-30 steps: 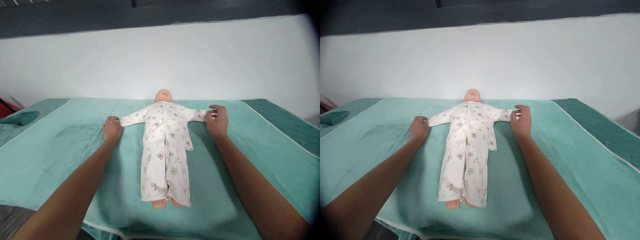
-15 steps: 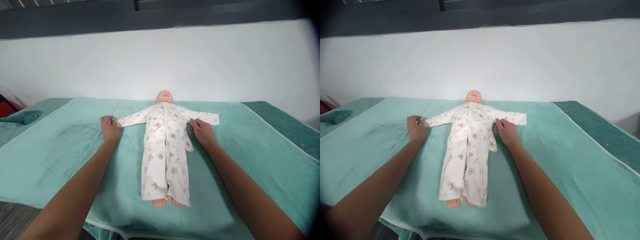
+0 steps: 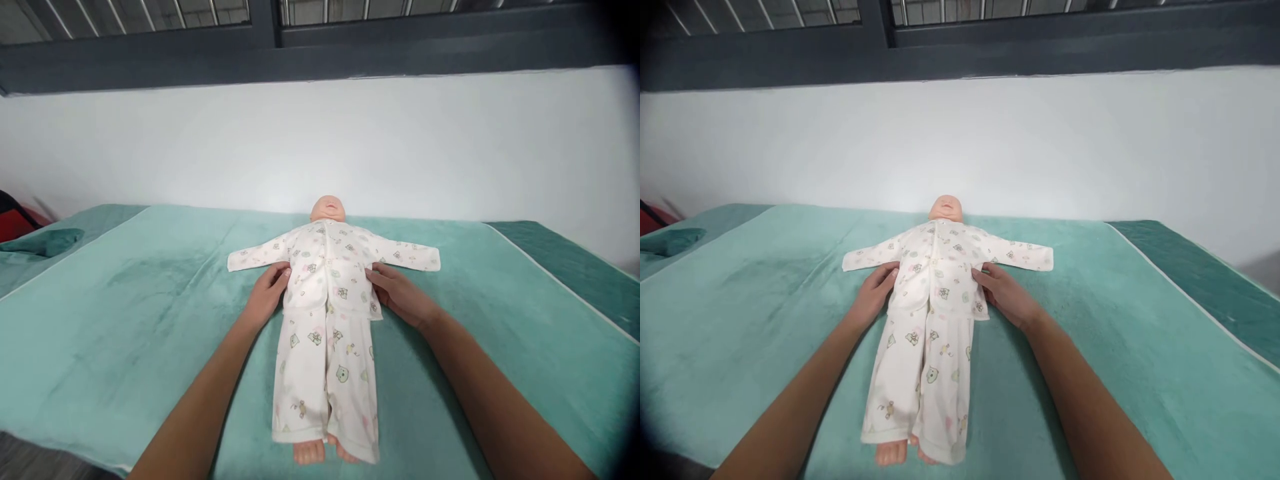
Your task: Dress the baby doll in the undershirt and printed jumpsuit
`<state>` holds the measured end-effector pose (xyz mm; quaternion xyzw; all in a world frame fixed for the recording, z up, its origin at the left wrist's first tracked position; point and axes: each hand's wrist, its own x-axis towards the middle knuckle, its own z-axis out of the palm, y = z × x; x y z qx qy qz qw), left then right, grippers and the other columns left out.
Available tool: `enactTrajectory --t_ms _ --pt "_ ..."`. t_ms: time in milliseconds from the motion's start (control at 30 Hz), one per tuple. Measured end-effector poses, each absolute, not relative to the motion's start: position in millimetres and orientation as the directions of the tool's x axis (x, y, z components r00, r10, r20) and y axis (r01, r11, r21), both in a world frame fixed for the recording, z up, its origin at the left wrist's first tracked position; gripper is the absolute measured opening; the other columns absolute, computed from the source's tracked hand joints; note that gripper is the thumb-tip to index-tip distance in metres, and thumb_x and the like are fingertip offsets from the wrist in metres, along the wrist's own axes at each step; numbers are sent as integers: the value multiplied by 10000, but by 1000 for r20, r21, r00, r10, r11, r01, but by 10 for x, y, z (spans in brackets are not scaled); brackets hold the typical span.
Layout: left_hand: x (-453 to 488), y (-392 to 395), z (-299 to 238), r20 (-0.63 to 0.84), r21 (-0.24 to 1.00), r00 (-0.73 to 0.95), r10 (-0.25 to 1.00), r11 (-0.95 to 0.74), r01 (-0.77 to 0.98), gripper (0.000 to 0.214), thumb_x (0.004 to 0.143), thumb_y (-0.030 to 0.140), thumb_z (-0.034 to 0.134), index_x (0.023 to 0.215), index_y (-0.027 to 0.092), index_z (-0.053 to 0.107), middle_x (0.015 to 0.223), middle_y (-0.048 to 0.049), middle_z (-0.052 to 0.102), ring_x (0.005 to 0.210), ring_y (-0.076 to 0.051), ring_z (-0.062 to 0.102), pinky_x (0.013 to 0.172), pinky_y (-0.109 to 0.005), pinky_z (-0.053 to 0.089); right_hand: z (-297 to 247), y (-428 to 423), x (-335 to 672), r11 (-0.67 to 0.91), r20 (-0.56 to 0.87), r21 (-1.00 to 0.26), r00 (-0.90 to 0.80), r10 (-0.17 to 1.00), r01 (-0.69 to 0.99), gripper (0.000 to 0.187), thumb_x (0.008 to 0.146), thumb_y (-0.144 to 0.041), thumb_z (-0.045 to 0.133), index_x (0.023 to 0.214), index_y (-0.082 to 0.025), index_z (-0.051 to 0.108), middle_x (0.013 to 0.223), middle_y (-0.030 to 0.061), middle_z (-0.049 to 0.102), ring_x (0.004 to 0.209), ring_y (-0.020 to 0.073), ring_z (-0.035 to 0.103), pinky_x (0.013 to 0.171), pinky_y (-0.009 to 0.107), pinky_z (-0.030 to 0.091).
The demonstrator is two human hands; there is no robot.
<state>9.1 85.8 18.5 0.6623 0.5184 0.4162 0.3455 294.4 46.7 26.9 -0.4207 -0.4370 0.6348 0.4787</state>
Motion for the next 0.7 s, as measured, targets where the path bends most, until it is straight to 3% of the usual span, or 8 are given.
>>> enactTrajectory --t_ms 200,333,433,533,600,700 --pt "14 830 206 150 963 188 971 -187 195 560 925 528 516 1446 328 474 1563 28 394 1455 -221 345 1209 -346 261 302 424 2901 -103 -18 -947 -269 963 -305 316 937 -452 575 1211 -298 604 1173 31 664 1055 210 612 878 330 505" --pt "30 866 184 142 969 168 976 -172 177 543 932 529 502 1439 337 478 1550 20 418 1450 -215 355 1206 -352 268 279 427 2948 -94 -25 -969 -285 958 -230 394 931 -489 564 1279 -306 575 1180 29 670 1053 207 621 892 349 512" --pt "28 874 143 194 970 94 976 -206 130 508 930 524 498 1349 242 553 1446 -77 548 1322 -242 521 1111 -389 401 228 479 3053 -69 -60 -997 -176 983 -41 380 905 -526 570 1156 -250 641 1049 37 701 931 198 646 818 337 534" --pt "-70 619 89 211 966 -66 975 -198 165 441 939 507 479 1216 188 605 1298 -121 649 1154 -243 632 1018 -408 467 166 531 3201 -59 -50 -978 46 998 199 334 867 -515 582 993 -216 662 949 58 710 847 211 661 706 328 542" --pt "-253 253 37 230 950 -151 961 -188 250 392 951 482 463 1172 198 619 1238 -107 673 1142 -237 628 1004 -403 474 126 540 3288 -76 -22 -934 157 987 349 280 851 -472 571 938 -219 652 906 64 714 803 219 667 640 320 526" --pt "-768 -456 -75 366 828 -177 914 -232 510 293 942 409 501 1137 247 649 1259 -65 652 1190 -235 586 1053 -406 434 81 503 3345 -61 32 -839 160 987 541 244 860 -404 504 932 -229 658 888 56 725 773 219 670 660 333 509"
